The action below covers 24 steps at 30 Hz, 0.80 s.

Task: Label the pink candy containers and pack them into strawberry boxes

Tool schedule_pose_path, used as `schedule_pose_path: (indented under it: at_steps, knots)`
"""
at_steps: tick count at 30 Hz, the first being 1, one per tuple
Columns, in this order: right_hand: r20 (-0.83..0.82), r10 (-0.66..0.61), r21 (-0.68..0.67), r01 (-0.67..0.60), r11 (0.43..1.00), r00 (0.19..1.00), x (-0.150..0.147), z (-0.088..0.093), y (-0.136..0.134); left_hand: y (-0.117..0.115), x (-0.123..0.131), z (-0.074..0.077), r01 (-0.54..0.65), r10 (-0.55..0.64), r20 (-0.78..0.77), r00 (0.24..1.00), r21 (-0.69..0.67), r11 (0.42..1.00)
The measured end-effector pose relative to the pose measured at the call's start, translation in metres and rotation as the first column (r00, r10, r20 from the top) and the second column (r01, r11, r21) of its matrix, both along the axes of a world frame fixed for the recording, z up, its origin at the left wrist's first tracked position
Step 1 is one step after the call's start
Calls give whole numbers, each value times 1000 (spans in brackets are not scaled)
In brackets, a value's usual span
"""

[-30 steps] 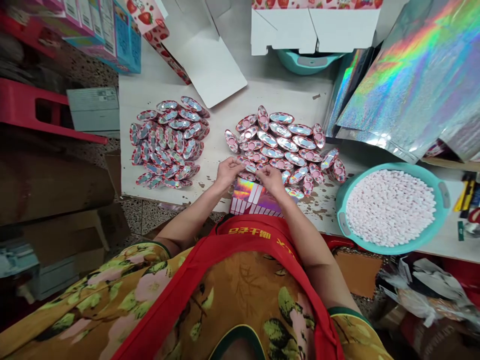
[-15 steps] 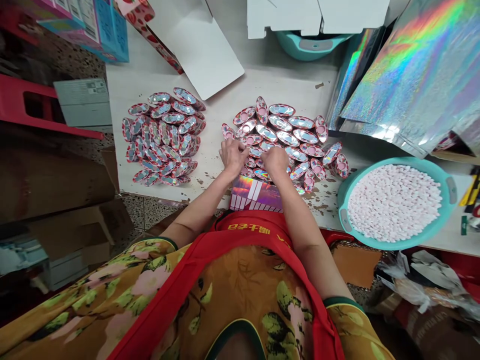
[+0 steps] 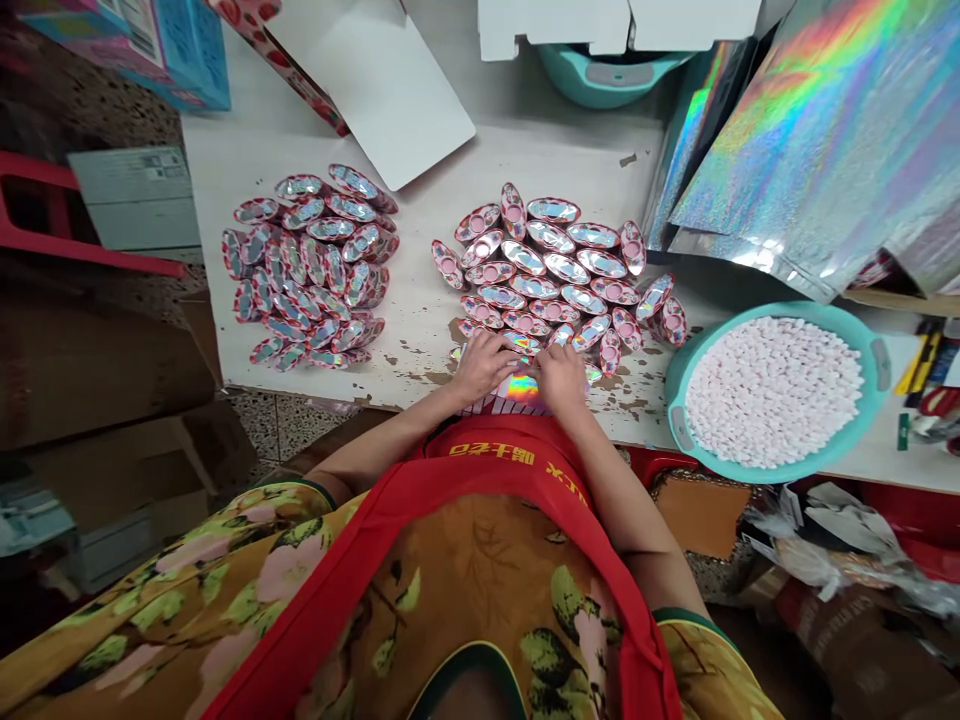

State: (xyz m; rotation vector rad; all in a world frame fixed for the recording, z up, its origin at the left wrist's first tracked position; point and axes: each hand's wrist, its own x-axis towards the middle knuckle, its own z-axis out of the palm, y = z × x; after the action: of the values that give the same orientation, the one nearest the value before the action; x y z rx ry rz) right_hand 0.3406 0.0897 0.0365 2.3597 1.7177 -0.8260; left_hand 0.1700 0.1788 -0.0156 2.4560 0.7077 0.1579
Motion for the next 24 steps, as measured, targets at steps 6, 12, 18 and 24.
schedule_pose_path:
  at_steps: [6, 12, 18, 24]
  knots:
    - [-72, -76, -44, 73, 996, 994, 4, -4, 7, -16, 4, -4, 106, -104, -33, 994, 99, 989]
    - [-71, -72, -93, 65, 994, 995, 5, -3, 10, -24, -18, -3, 178, -178, 43, 983, 14, 984]
    - [-80, -100, -33, 97, 995, 992, 4, -9, 8, -21, -28, 18, -6, 81, 184, 980, -376, 926]
    - [-451, -316, 100, 399, 911, 835, 8, 2, 11, 2, -3, 33, -374, 770, 8, 638, -870, 320]
